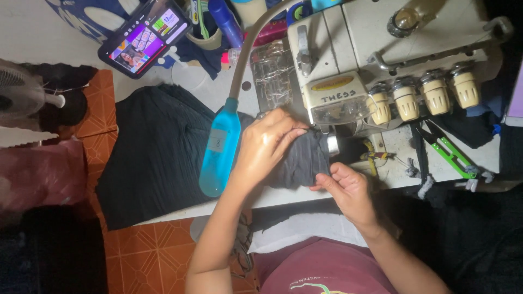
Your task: The person is organizing and aligning pleated black fabric pieces on a sewing table next to an overlock machine.
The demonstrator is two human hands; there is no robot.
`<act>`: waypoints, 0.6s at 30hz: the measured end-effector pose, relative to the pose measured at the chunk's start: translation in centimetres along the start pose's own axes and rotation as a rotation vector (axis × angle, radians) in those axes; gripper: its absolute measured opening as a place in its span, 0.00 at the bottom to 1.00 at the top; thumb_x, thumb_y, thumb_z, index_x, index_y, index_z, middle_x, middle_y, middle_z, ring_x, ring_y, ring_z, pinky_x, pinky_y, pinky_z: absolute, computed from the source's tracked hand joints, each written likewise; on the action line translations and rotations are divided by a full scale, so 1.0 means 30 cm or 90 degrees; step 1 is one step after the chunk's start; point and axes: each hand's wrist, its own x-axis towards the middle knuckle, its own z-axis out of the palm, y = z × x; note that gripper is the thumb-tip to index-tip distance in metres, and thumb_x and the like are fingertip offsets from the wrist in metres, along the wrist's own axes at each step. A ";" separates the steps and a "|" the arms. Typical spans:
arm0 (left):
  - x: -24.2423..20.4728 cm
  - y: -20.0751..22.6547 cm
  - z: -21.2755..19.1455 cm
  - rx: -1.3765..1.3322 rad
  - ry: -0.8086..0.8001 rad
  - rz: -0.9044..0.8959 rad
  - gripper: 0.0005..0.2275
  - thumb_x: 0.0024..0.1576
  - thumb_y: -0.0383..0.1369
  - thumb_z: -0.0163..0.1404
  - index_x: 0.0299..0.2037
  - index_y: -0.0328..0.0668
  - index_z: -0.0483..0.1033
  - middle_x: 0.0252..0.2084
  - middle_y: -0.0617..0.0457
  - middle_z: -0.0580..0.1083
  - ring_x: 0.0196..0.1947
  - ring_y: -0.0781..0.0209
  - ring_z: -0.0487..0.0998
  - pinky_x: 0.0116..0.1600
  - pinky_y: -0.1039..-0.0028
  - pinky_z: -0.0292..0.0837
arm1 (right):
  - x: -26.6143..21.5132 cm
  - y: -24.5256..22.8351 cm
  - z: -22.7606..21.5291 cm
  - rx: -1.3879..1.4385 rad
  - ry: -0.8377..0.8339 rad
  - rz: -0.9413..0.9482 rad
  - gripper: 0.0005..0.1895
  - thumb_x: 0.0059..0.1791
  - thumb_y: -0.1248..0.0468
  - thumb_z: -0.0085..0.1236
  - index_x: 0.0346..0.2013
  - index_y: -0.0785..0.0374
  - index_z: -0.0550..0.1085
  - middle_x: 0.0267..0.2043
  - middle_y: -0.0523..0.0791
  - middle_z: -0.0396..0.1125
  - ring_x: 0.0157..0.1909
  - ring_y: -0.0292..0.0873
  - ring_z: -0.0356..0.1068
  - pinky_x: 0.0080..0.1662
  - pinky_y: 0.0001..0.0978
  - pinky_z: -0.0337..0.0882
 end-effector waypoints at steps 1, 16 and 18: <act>0.002 0.007 -0.003 0.001 0.008 0.002 0.06 0.51 0.35 0.44 0.25 0.47 0.71 0.22 0.54 0.67 0.25 0.53 0.71 0.32 0.71 0.66 | -0.002 -0.005 0.005 0.004 0.005 0.002 0.04 0.41 0.71 0.48 0.24 0.70 0.70 0.17 0.48 0.67 0.23 0.39 0.70 0.33 0.33 0.72; -0.034 0.008 0.084 0.281 0.133 0.154 0.05 0.47 0.36 0.49 0.27 0.47 0.67 0.31 0.54 0.66 0.32 0.57 0.68 0.40 0.66 0.58 | -0.029 0.086 -0.058 -0.008 -0.002 -0.029 0.06 0.42 0.72 0.48 0.21 0.70 0.71 0.17 0.47 0.67 0.23 0.34 0.66 0.32 0.28 0.69; -0.066 0.037 0.114 0.383 0.164 0.239 0.04 0.49 0.32 0.46 0.24 0.47 0.66 0.33 0.50 0.67 0.34 0.54 0.67 0.40 0.63 0.57 | -0.034 0.064 -0.053 -0.052 -0.003 -0.046 0.06 0.42 0.72 0.48 0.21 0.69 0.72 0.17 0.46 0.67 0.23 0.33 0.66 0.31 0.28 0.69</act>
